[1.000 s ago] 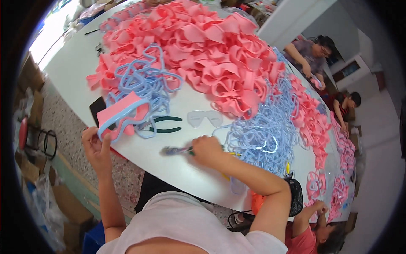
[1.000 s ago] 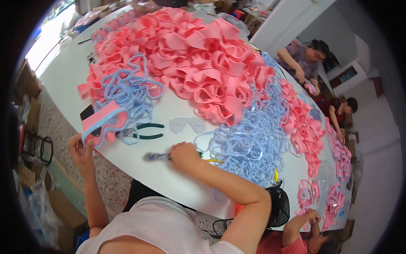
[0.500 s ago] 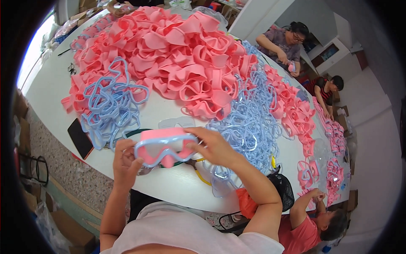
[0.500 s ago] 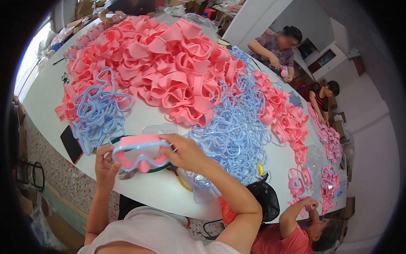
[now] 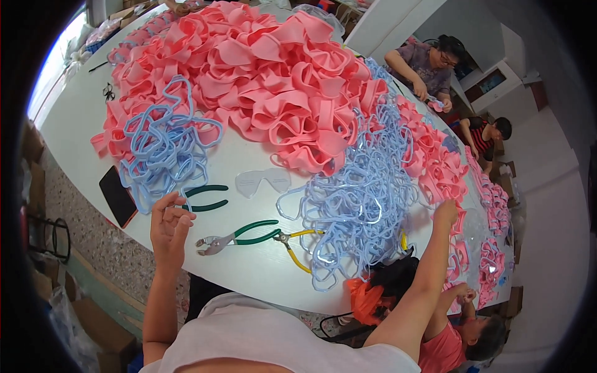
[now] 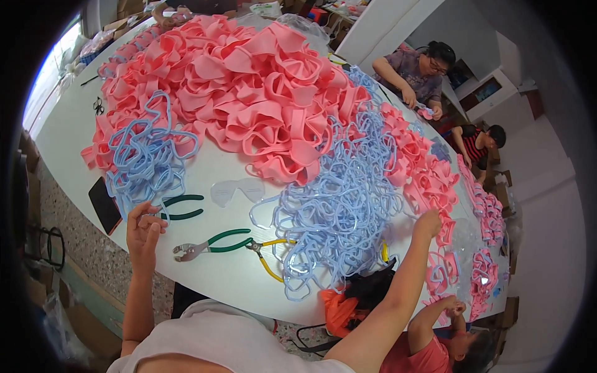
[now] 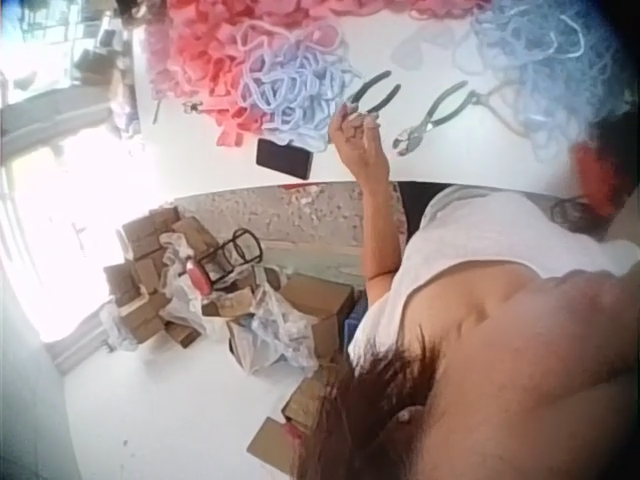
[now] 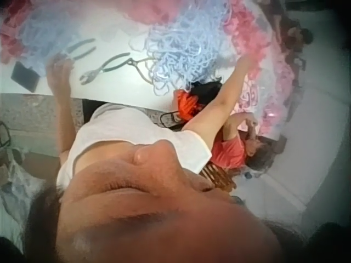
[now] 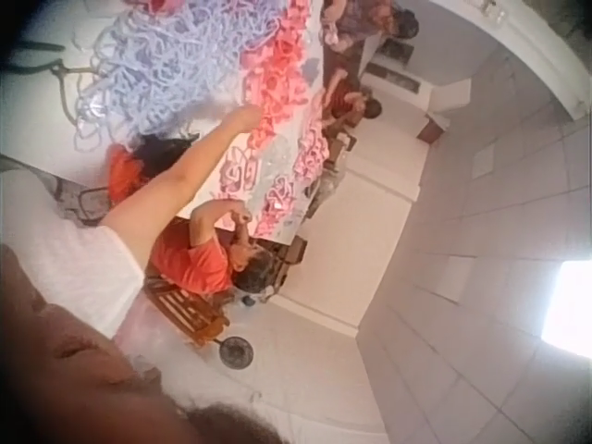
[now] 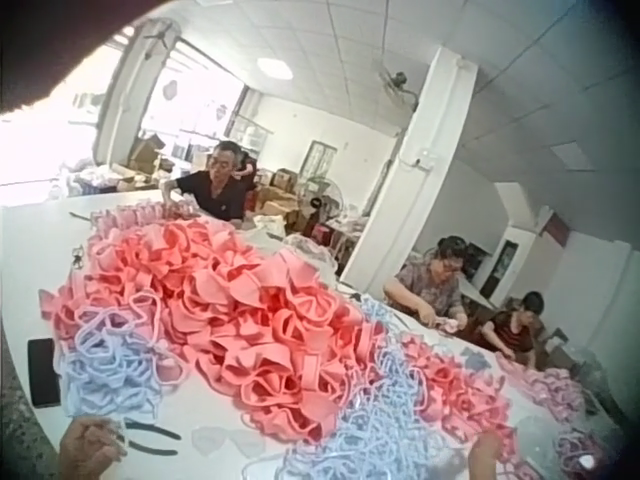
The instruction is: Cutting and assembling fabric parts for a product, possibly swimming goggles or masks.
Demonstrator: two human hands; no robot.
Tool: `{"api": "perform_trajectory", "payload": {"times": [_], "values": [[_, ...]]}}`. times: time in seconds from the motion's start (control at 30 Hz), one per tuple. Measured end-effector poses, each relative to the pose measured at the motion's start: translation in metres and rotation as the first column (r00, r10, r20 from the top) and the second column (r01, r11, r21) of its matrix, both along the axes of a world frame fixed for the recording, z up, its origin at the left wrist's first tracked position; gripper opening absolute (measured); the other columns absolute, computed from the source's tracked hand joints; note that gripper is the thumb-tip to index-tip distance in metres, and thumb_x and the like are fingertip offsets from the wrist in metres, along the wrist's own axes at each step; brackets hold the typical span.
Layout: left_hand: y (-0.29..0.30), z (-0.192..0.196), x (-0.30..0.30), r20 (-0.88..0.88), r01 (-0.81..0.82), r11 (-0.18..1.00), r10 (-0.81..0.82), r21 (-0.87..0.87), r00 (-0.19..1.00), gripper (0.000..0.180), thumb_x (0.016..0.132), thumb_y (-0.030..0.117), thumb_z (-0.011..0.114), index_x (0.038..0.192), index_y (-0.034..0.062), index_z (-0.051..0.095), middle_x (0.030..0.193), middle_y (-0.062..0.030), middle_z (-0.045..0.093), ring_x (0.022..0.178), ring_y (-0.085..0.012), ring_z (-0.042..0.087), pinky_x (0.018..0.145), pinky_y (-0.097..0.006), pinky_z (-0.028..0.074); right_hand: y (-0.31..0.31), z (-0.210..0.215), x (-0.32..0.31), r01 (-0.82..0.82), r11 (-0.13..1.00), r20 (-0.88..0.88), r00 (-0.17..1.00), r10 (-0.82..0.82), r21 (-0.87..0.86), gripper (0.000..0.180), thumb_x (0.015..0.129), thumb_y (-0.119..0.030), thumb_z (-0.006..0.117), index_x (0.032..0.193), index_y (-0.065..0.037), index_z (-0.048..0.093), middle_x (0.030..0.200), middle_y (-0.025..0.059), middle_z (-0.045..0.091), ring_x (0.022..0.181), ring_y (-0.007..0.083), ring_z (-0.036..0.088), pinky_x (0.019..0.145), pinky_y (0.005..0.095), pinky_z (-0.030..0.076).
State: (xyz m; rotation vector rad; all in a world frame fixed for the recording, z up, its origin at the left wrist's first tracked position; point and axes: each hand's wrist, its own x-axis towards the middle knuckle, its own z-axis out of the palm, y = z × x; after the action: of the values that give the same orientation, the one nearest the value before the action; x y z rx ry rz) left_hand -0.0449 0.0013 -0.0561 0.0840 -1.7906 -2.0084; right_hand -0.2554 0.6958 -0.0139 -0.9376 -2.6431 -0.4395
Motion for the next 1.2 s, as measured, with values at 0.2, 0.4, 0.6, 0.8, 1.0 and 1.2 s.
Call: {"api": "perform_trajectory", "payload": {"times": [0.2,0.4,0.6,0.8,1.0,1.2], "values": [[-0.009,-0.003,0.006,0.046,-0.061,0.998,0.061,-0.004,0.997,0.045,0.096,0.004,0.057,0.138,0.0005,0.041,0.113,-0.01,0.056,0.091,-0.0111,0.06,0.082,-0.026,0.049,-0.011,-0.018,-0.027,-0.109,0.992,0.336,0.938,0.08,0.068,0.025,0.093,-0.022,0.058,0.107,-0.001,0.061,0.113,0.0215,0.066,0.096,0.0397,0.068,0.08,0.0479,0.056],[-0.008,-0.001,0.014,0.051,-0.068,0.998,0.068,-0.009,0.996,0.039,0.096,0.003,0.056,0.133,0.0007,0.046,0.107,-0.0075,0.057,0.09,-0.0106,0.06,0.083,-0.027,0.051,-0.293,0.043,-0.006,-0.847,0.481,-0.152,0.519,0.841,-0.227,0.029,0.089,-0.021,0.063,0.112,-0.004,0.058,0.099,0.0178,0.067,0.088,0.042,0.065,0.074,0.0502,0.051],[-0.009,0.003,0.026,0.072,-0.077,0.997,0.079,-0.026,0.994,0.038,0.095,0.002,0.057,0.131,0.001,0.047,0.104,-0.0074,0.059,0.088,-0.0117,0.06,0.082,-0.027,0.051,-0.444,-0.027,0.009,-0.961,-0.136,0.052,-0.152,0.987,-0.24,0.016,0.083,-0.006,0.056,0.097,0.0,0.06,0.1,0.0162,0.065,0.092,0.0319,0.065,0.076,0.0417,0.054],[-0.03,-0.003,0.043,0.108,-0.115,0.99,0.124,-0.081,0.986,0.035,0.095,0.004,0.057,0.13,0.0,0.048,0.101,-0.0073,0.059,0.087,-0.0122,0.06,0.081,-0.027,0.051,-0.473,-0.083,-0.012,-0.976,-0.018,0.309,-0.086,0.947,-0.218,0.018,0.079,-0.007,0.059,0.094,0.0,0.064,0.097,0.016,0.066,0.094,0.032,0.065,0.074,0.0414,0.056],[-0.051,-0.003,0.057,0.131,-0.188,0.977,0.201,-0.102,0.971,0.035,0.096,0.005,0.057,0.129,-0.0008,0.048,0.1,-0.0073,0.06,0.087,-0.0121,0.061,0.082,-0.028,0.052,-0.498,-0.035,-0.009,-0.94,0.019,0.164,-0.04,0.986,-0.34,0.023,0.076,-0.013,0.066,0.095,0.0,0.065,0.099,0.0154,0.065,0.087,0.0294,0.066,0.072,0.0398,0.057],[-0.05,-0.003,0.056,0.144,-0.211,0.97,0.227,-0.12,0.963,0.035,0.095,0.004,0.057,0.129,0.0004,0.049,0.098,-0.0077,0.061,0.085,-0.0129,0.063,0.08,-0.028,0.051,-0.557,-0.037,-0.017,-0.527,-0.476,-0.571,0.022,0.821,-0.704,0.033,0.073,-0.014,0.073,0.1,0.0,0.064,0.105,0.0131,0.065,0.084,0.0252,0.067,0.074,0.0353,0.055]]}}
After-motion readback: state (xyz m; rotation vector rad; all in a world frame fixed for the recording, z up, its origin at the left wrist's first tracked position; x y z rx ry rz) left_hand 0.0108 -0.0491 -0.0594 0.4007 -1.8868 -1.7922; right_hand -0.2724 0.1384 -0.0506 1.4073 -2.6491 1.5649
